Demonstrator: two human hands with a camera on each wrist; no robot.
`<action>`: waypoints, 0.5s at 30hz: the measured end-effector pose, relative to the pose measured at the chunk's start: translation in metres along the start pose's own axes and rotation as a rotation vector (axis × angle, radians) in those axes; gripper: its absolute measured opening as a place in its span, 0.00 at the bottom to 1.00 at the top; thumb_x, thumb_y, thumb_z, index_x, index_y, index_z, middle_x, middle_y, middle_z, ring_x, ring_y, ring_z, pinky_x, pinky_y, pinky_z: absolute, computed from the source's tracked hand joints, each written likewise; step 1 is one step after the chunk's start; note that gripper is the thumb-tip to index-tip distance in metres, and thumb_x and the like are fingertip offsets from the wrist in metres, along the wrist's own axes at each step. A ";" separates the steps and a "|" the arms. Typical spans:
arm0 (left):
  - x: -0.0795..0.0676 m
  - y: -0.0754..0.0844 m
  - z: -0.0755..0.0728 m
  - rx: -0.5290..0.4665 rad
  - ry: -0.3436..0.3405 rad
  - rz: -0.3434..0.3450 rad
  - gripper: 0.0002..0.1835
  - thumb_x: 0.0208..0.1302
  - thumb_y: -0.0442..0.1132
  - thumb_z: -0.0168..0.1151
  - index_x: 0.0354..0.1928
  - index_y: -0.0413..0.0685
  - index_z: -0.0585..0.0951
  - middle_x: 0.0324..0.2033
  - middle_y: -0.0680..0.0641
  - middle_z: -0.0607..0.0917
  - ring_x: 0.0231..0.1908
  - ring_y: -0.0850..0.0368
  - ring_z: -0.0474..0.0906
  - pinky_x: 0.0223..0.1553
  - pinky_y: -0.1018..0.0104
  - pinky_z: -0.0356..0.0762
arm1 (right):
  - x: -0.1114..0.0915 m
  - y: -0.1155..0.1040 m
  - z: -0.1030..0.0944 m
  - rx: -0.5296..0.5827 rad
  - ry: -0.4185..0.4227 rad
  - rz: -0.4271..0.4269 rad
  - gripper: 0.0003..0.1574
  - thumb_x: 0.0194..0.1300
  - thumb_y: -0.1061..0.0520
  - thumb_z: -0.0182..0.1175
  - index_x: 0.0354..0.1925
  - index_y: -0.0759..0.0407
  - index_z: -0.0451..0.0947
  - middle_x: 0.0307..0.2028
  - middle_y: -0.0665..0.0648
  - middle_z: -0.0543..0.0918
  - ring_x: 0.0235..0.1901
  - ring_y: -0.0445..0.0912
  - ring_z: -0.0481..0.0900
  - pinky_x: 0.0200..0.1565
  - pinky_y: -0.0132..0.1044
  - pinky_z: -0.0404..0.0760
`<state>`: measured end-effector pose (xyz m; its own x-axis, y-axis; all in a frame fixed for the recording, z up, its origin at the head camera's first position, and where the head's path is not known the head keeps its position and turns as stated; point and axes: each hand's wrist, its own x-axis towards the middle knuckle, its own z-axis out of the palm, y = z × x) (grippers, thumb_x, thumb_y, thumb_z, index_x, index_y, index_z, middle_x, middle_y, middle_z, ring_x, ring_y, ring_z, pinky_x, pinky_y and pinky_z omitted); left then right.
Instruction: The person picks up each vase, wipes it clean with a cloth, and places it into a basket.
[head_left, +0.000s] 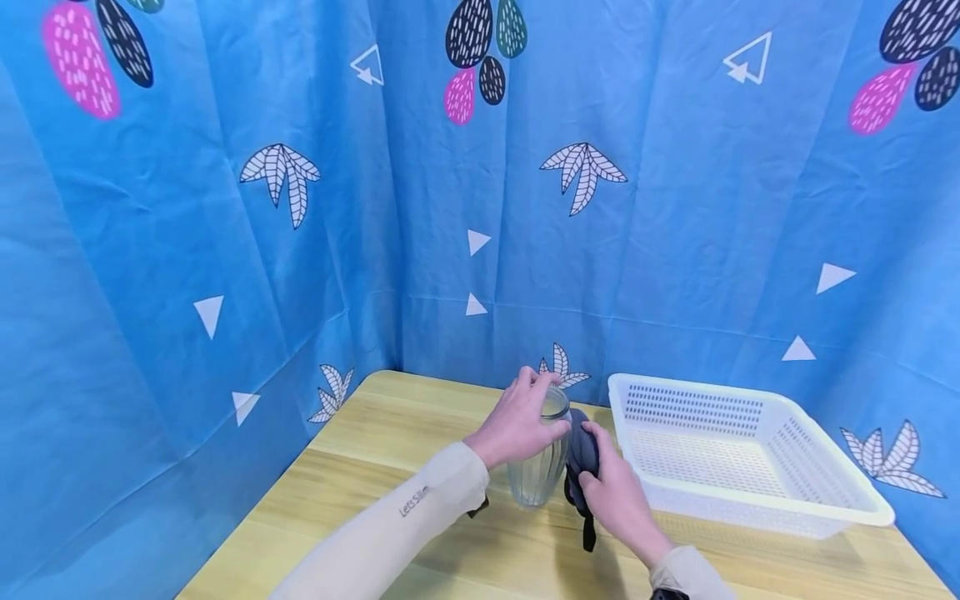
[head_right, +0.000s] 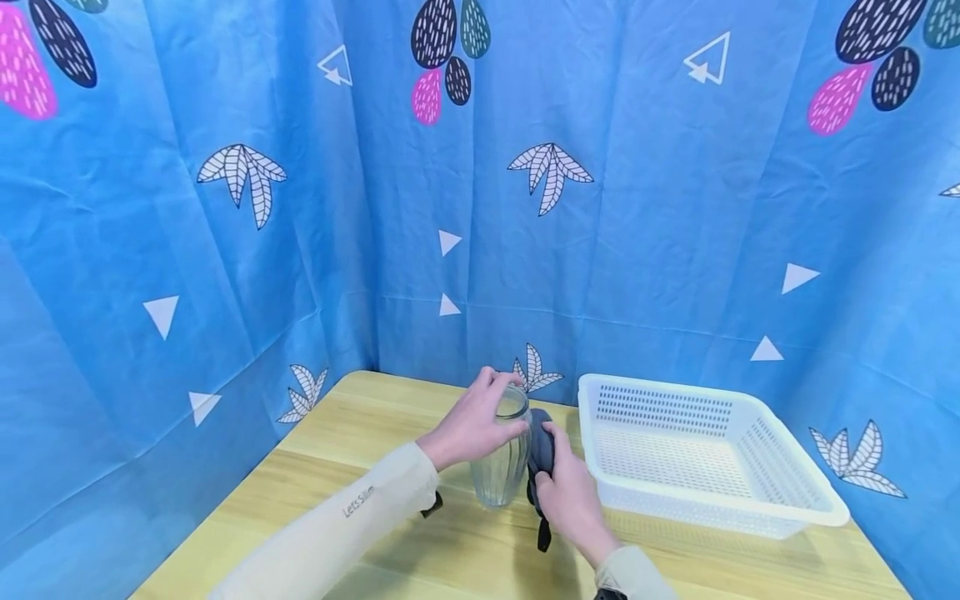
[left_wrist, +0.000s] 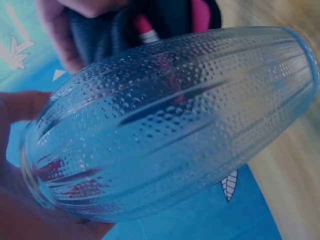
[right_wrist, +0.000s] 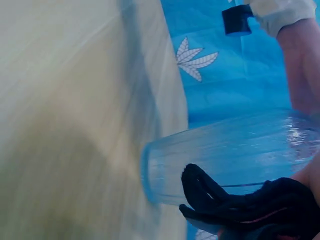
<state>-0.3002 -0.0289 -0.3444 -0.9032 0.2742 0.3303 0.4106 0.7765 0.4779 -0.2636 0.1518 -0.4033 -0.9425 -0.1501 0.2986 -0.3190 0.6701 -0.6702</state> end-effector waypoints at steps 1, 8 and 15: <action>0.000 0.000 0.000 0.000 -0.008 0.004 0.34 0.62 0.53 0.65 0.70 0.62 0.68 0.52 0.53 0.69 0.47 0.57 0.69 0.50 0.60 0.73 | 0.000 -0.002 -0.002 0.002 0.017 -0.009 0.45 0.58 0.69 0.57 0.73 0.53 0.60 0.55 0.72 0.81 0.47 0.60 0.83 0.45 0.54 0.79; 0.004 -0.003 0.003 0.038 -0.010 0.052 0.37 0.57 0.54 0.66 0.70 0.59 0.69 0.56 0.53 0.70 0.56 0.55 0.69 0.58 0.57 0.71 | 0.008 -0.012 -0.013 -0.028 0.109 -0.147 0.43 0.62 0.69 0.54 0.73 0.48 0.63 0.64 0.66 0.77 0.56 0.62 0.80 0.50 0.57 0.79; 0.007 -0.005 0.005 0.014 -0.002 0.094 0.38 0.56 0.52 0.66 0.70 0.57 0.68 0.57 0.54 0.72 0.59 0.55 0.68 0.60 0.56 0.71 | 0.019 -0.008 -0.006 -0.113 0.077 -0.177 0.45 0.62 0.71 0.54 0.76 0.56 0.60 0.70 0.68 0.69 0.63 0.66 0.74 0.58 0.62 0.75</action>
<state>-0.3092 -0.0276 -0.3483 -0.8611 0.3475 0.3713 0.4917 0.7552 0.4336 -0.2787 0.1477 -0.3882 -0.8612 -0.2198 0.4583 -0.4614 0.7163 -0.5235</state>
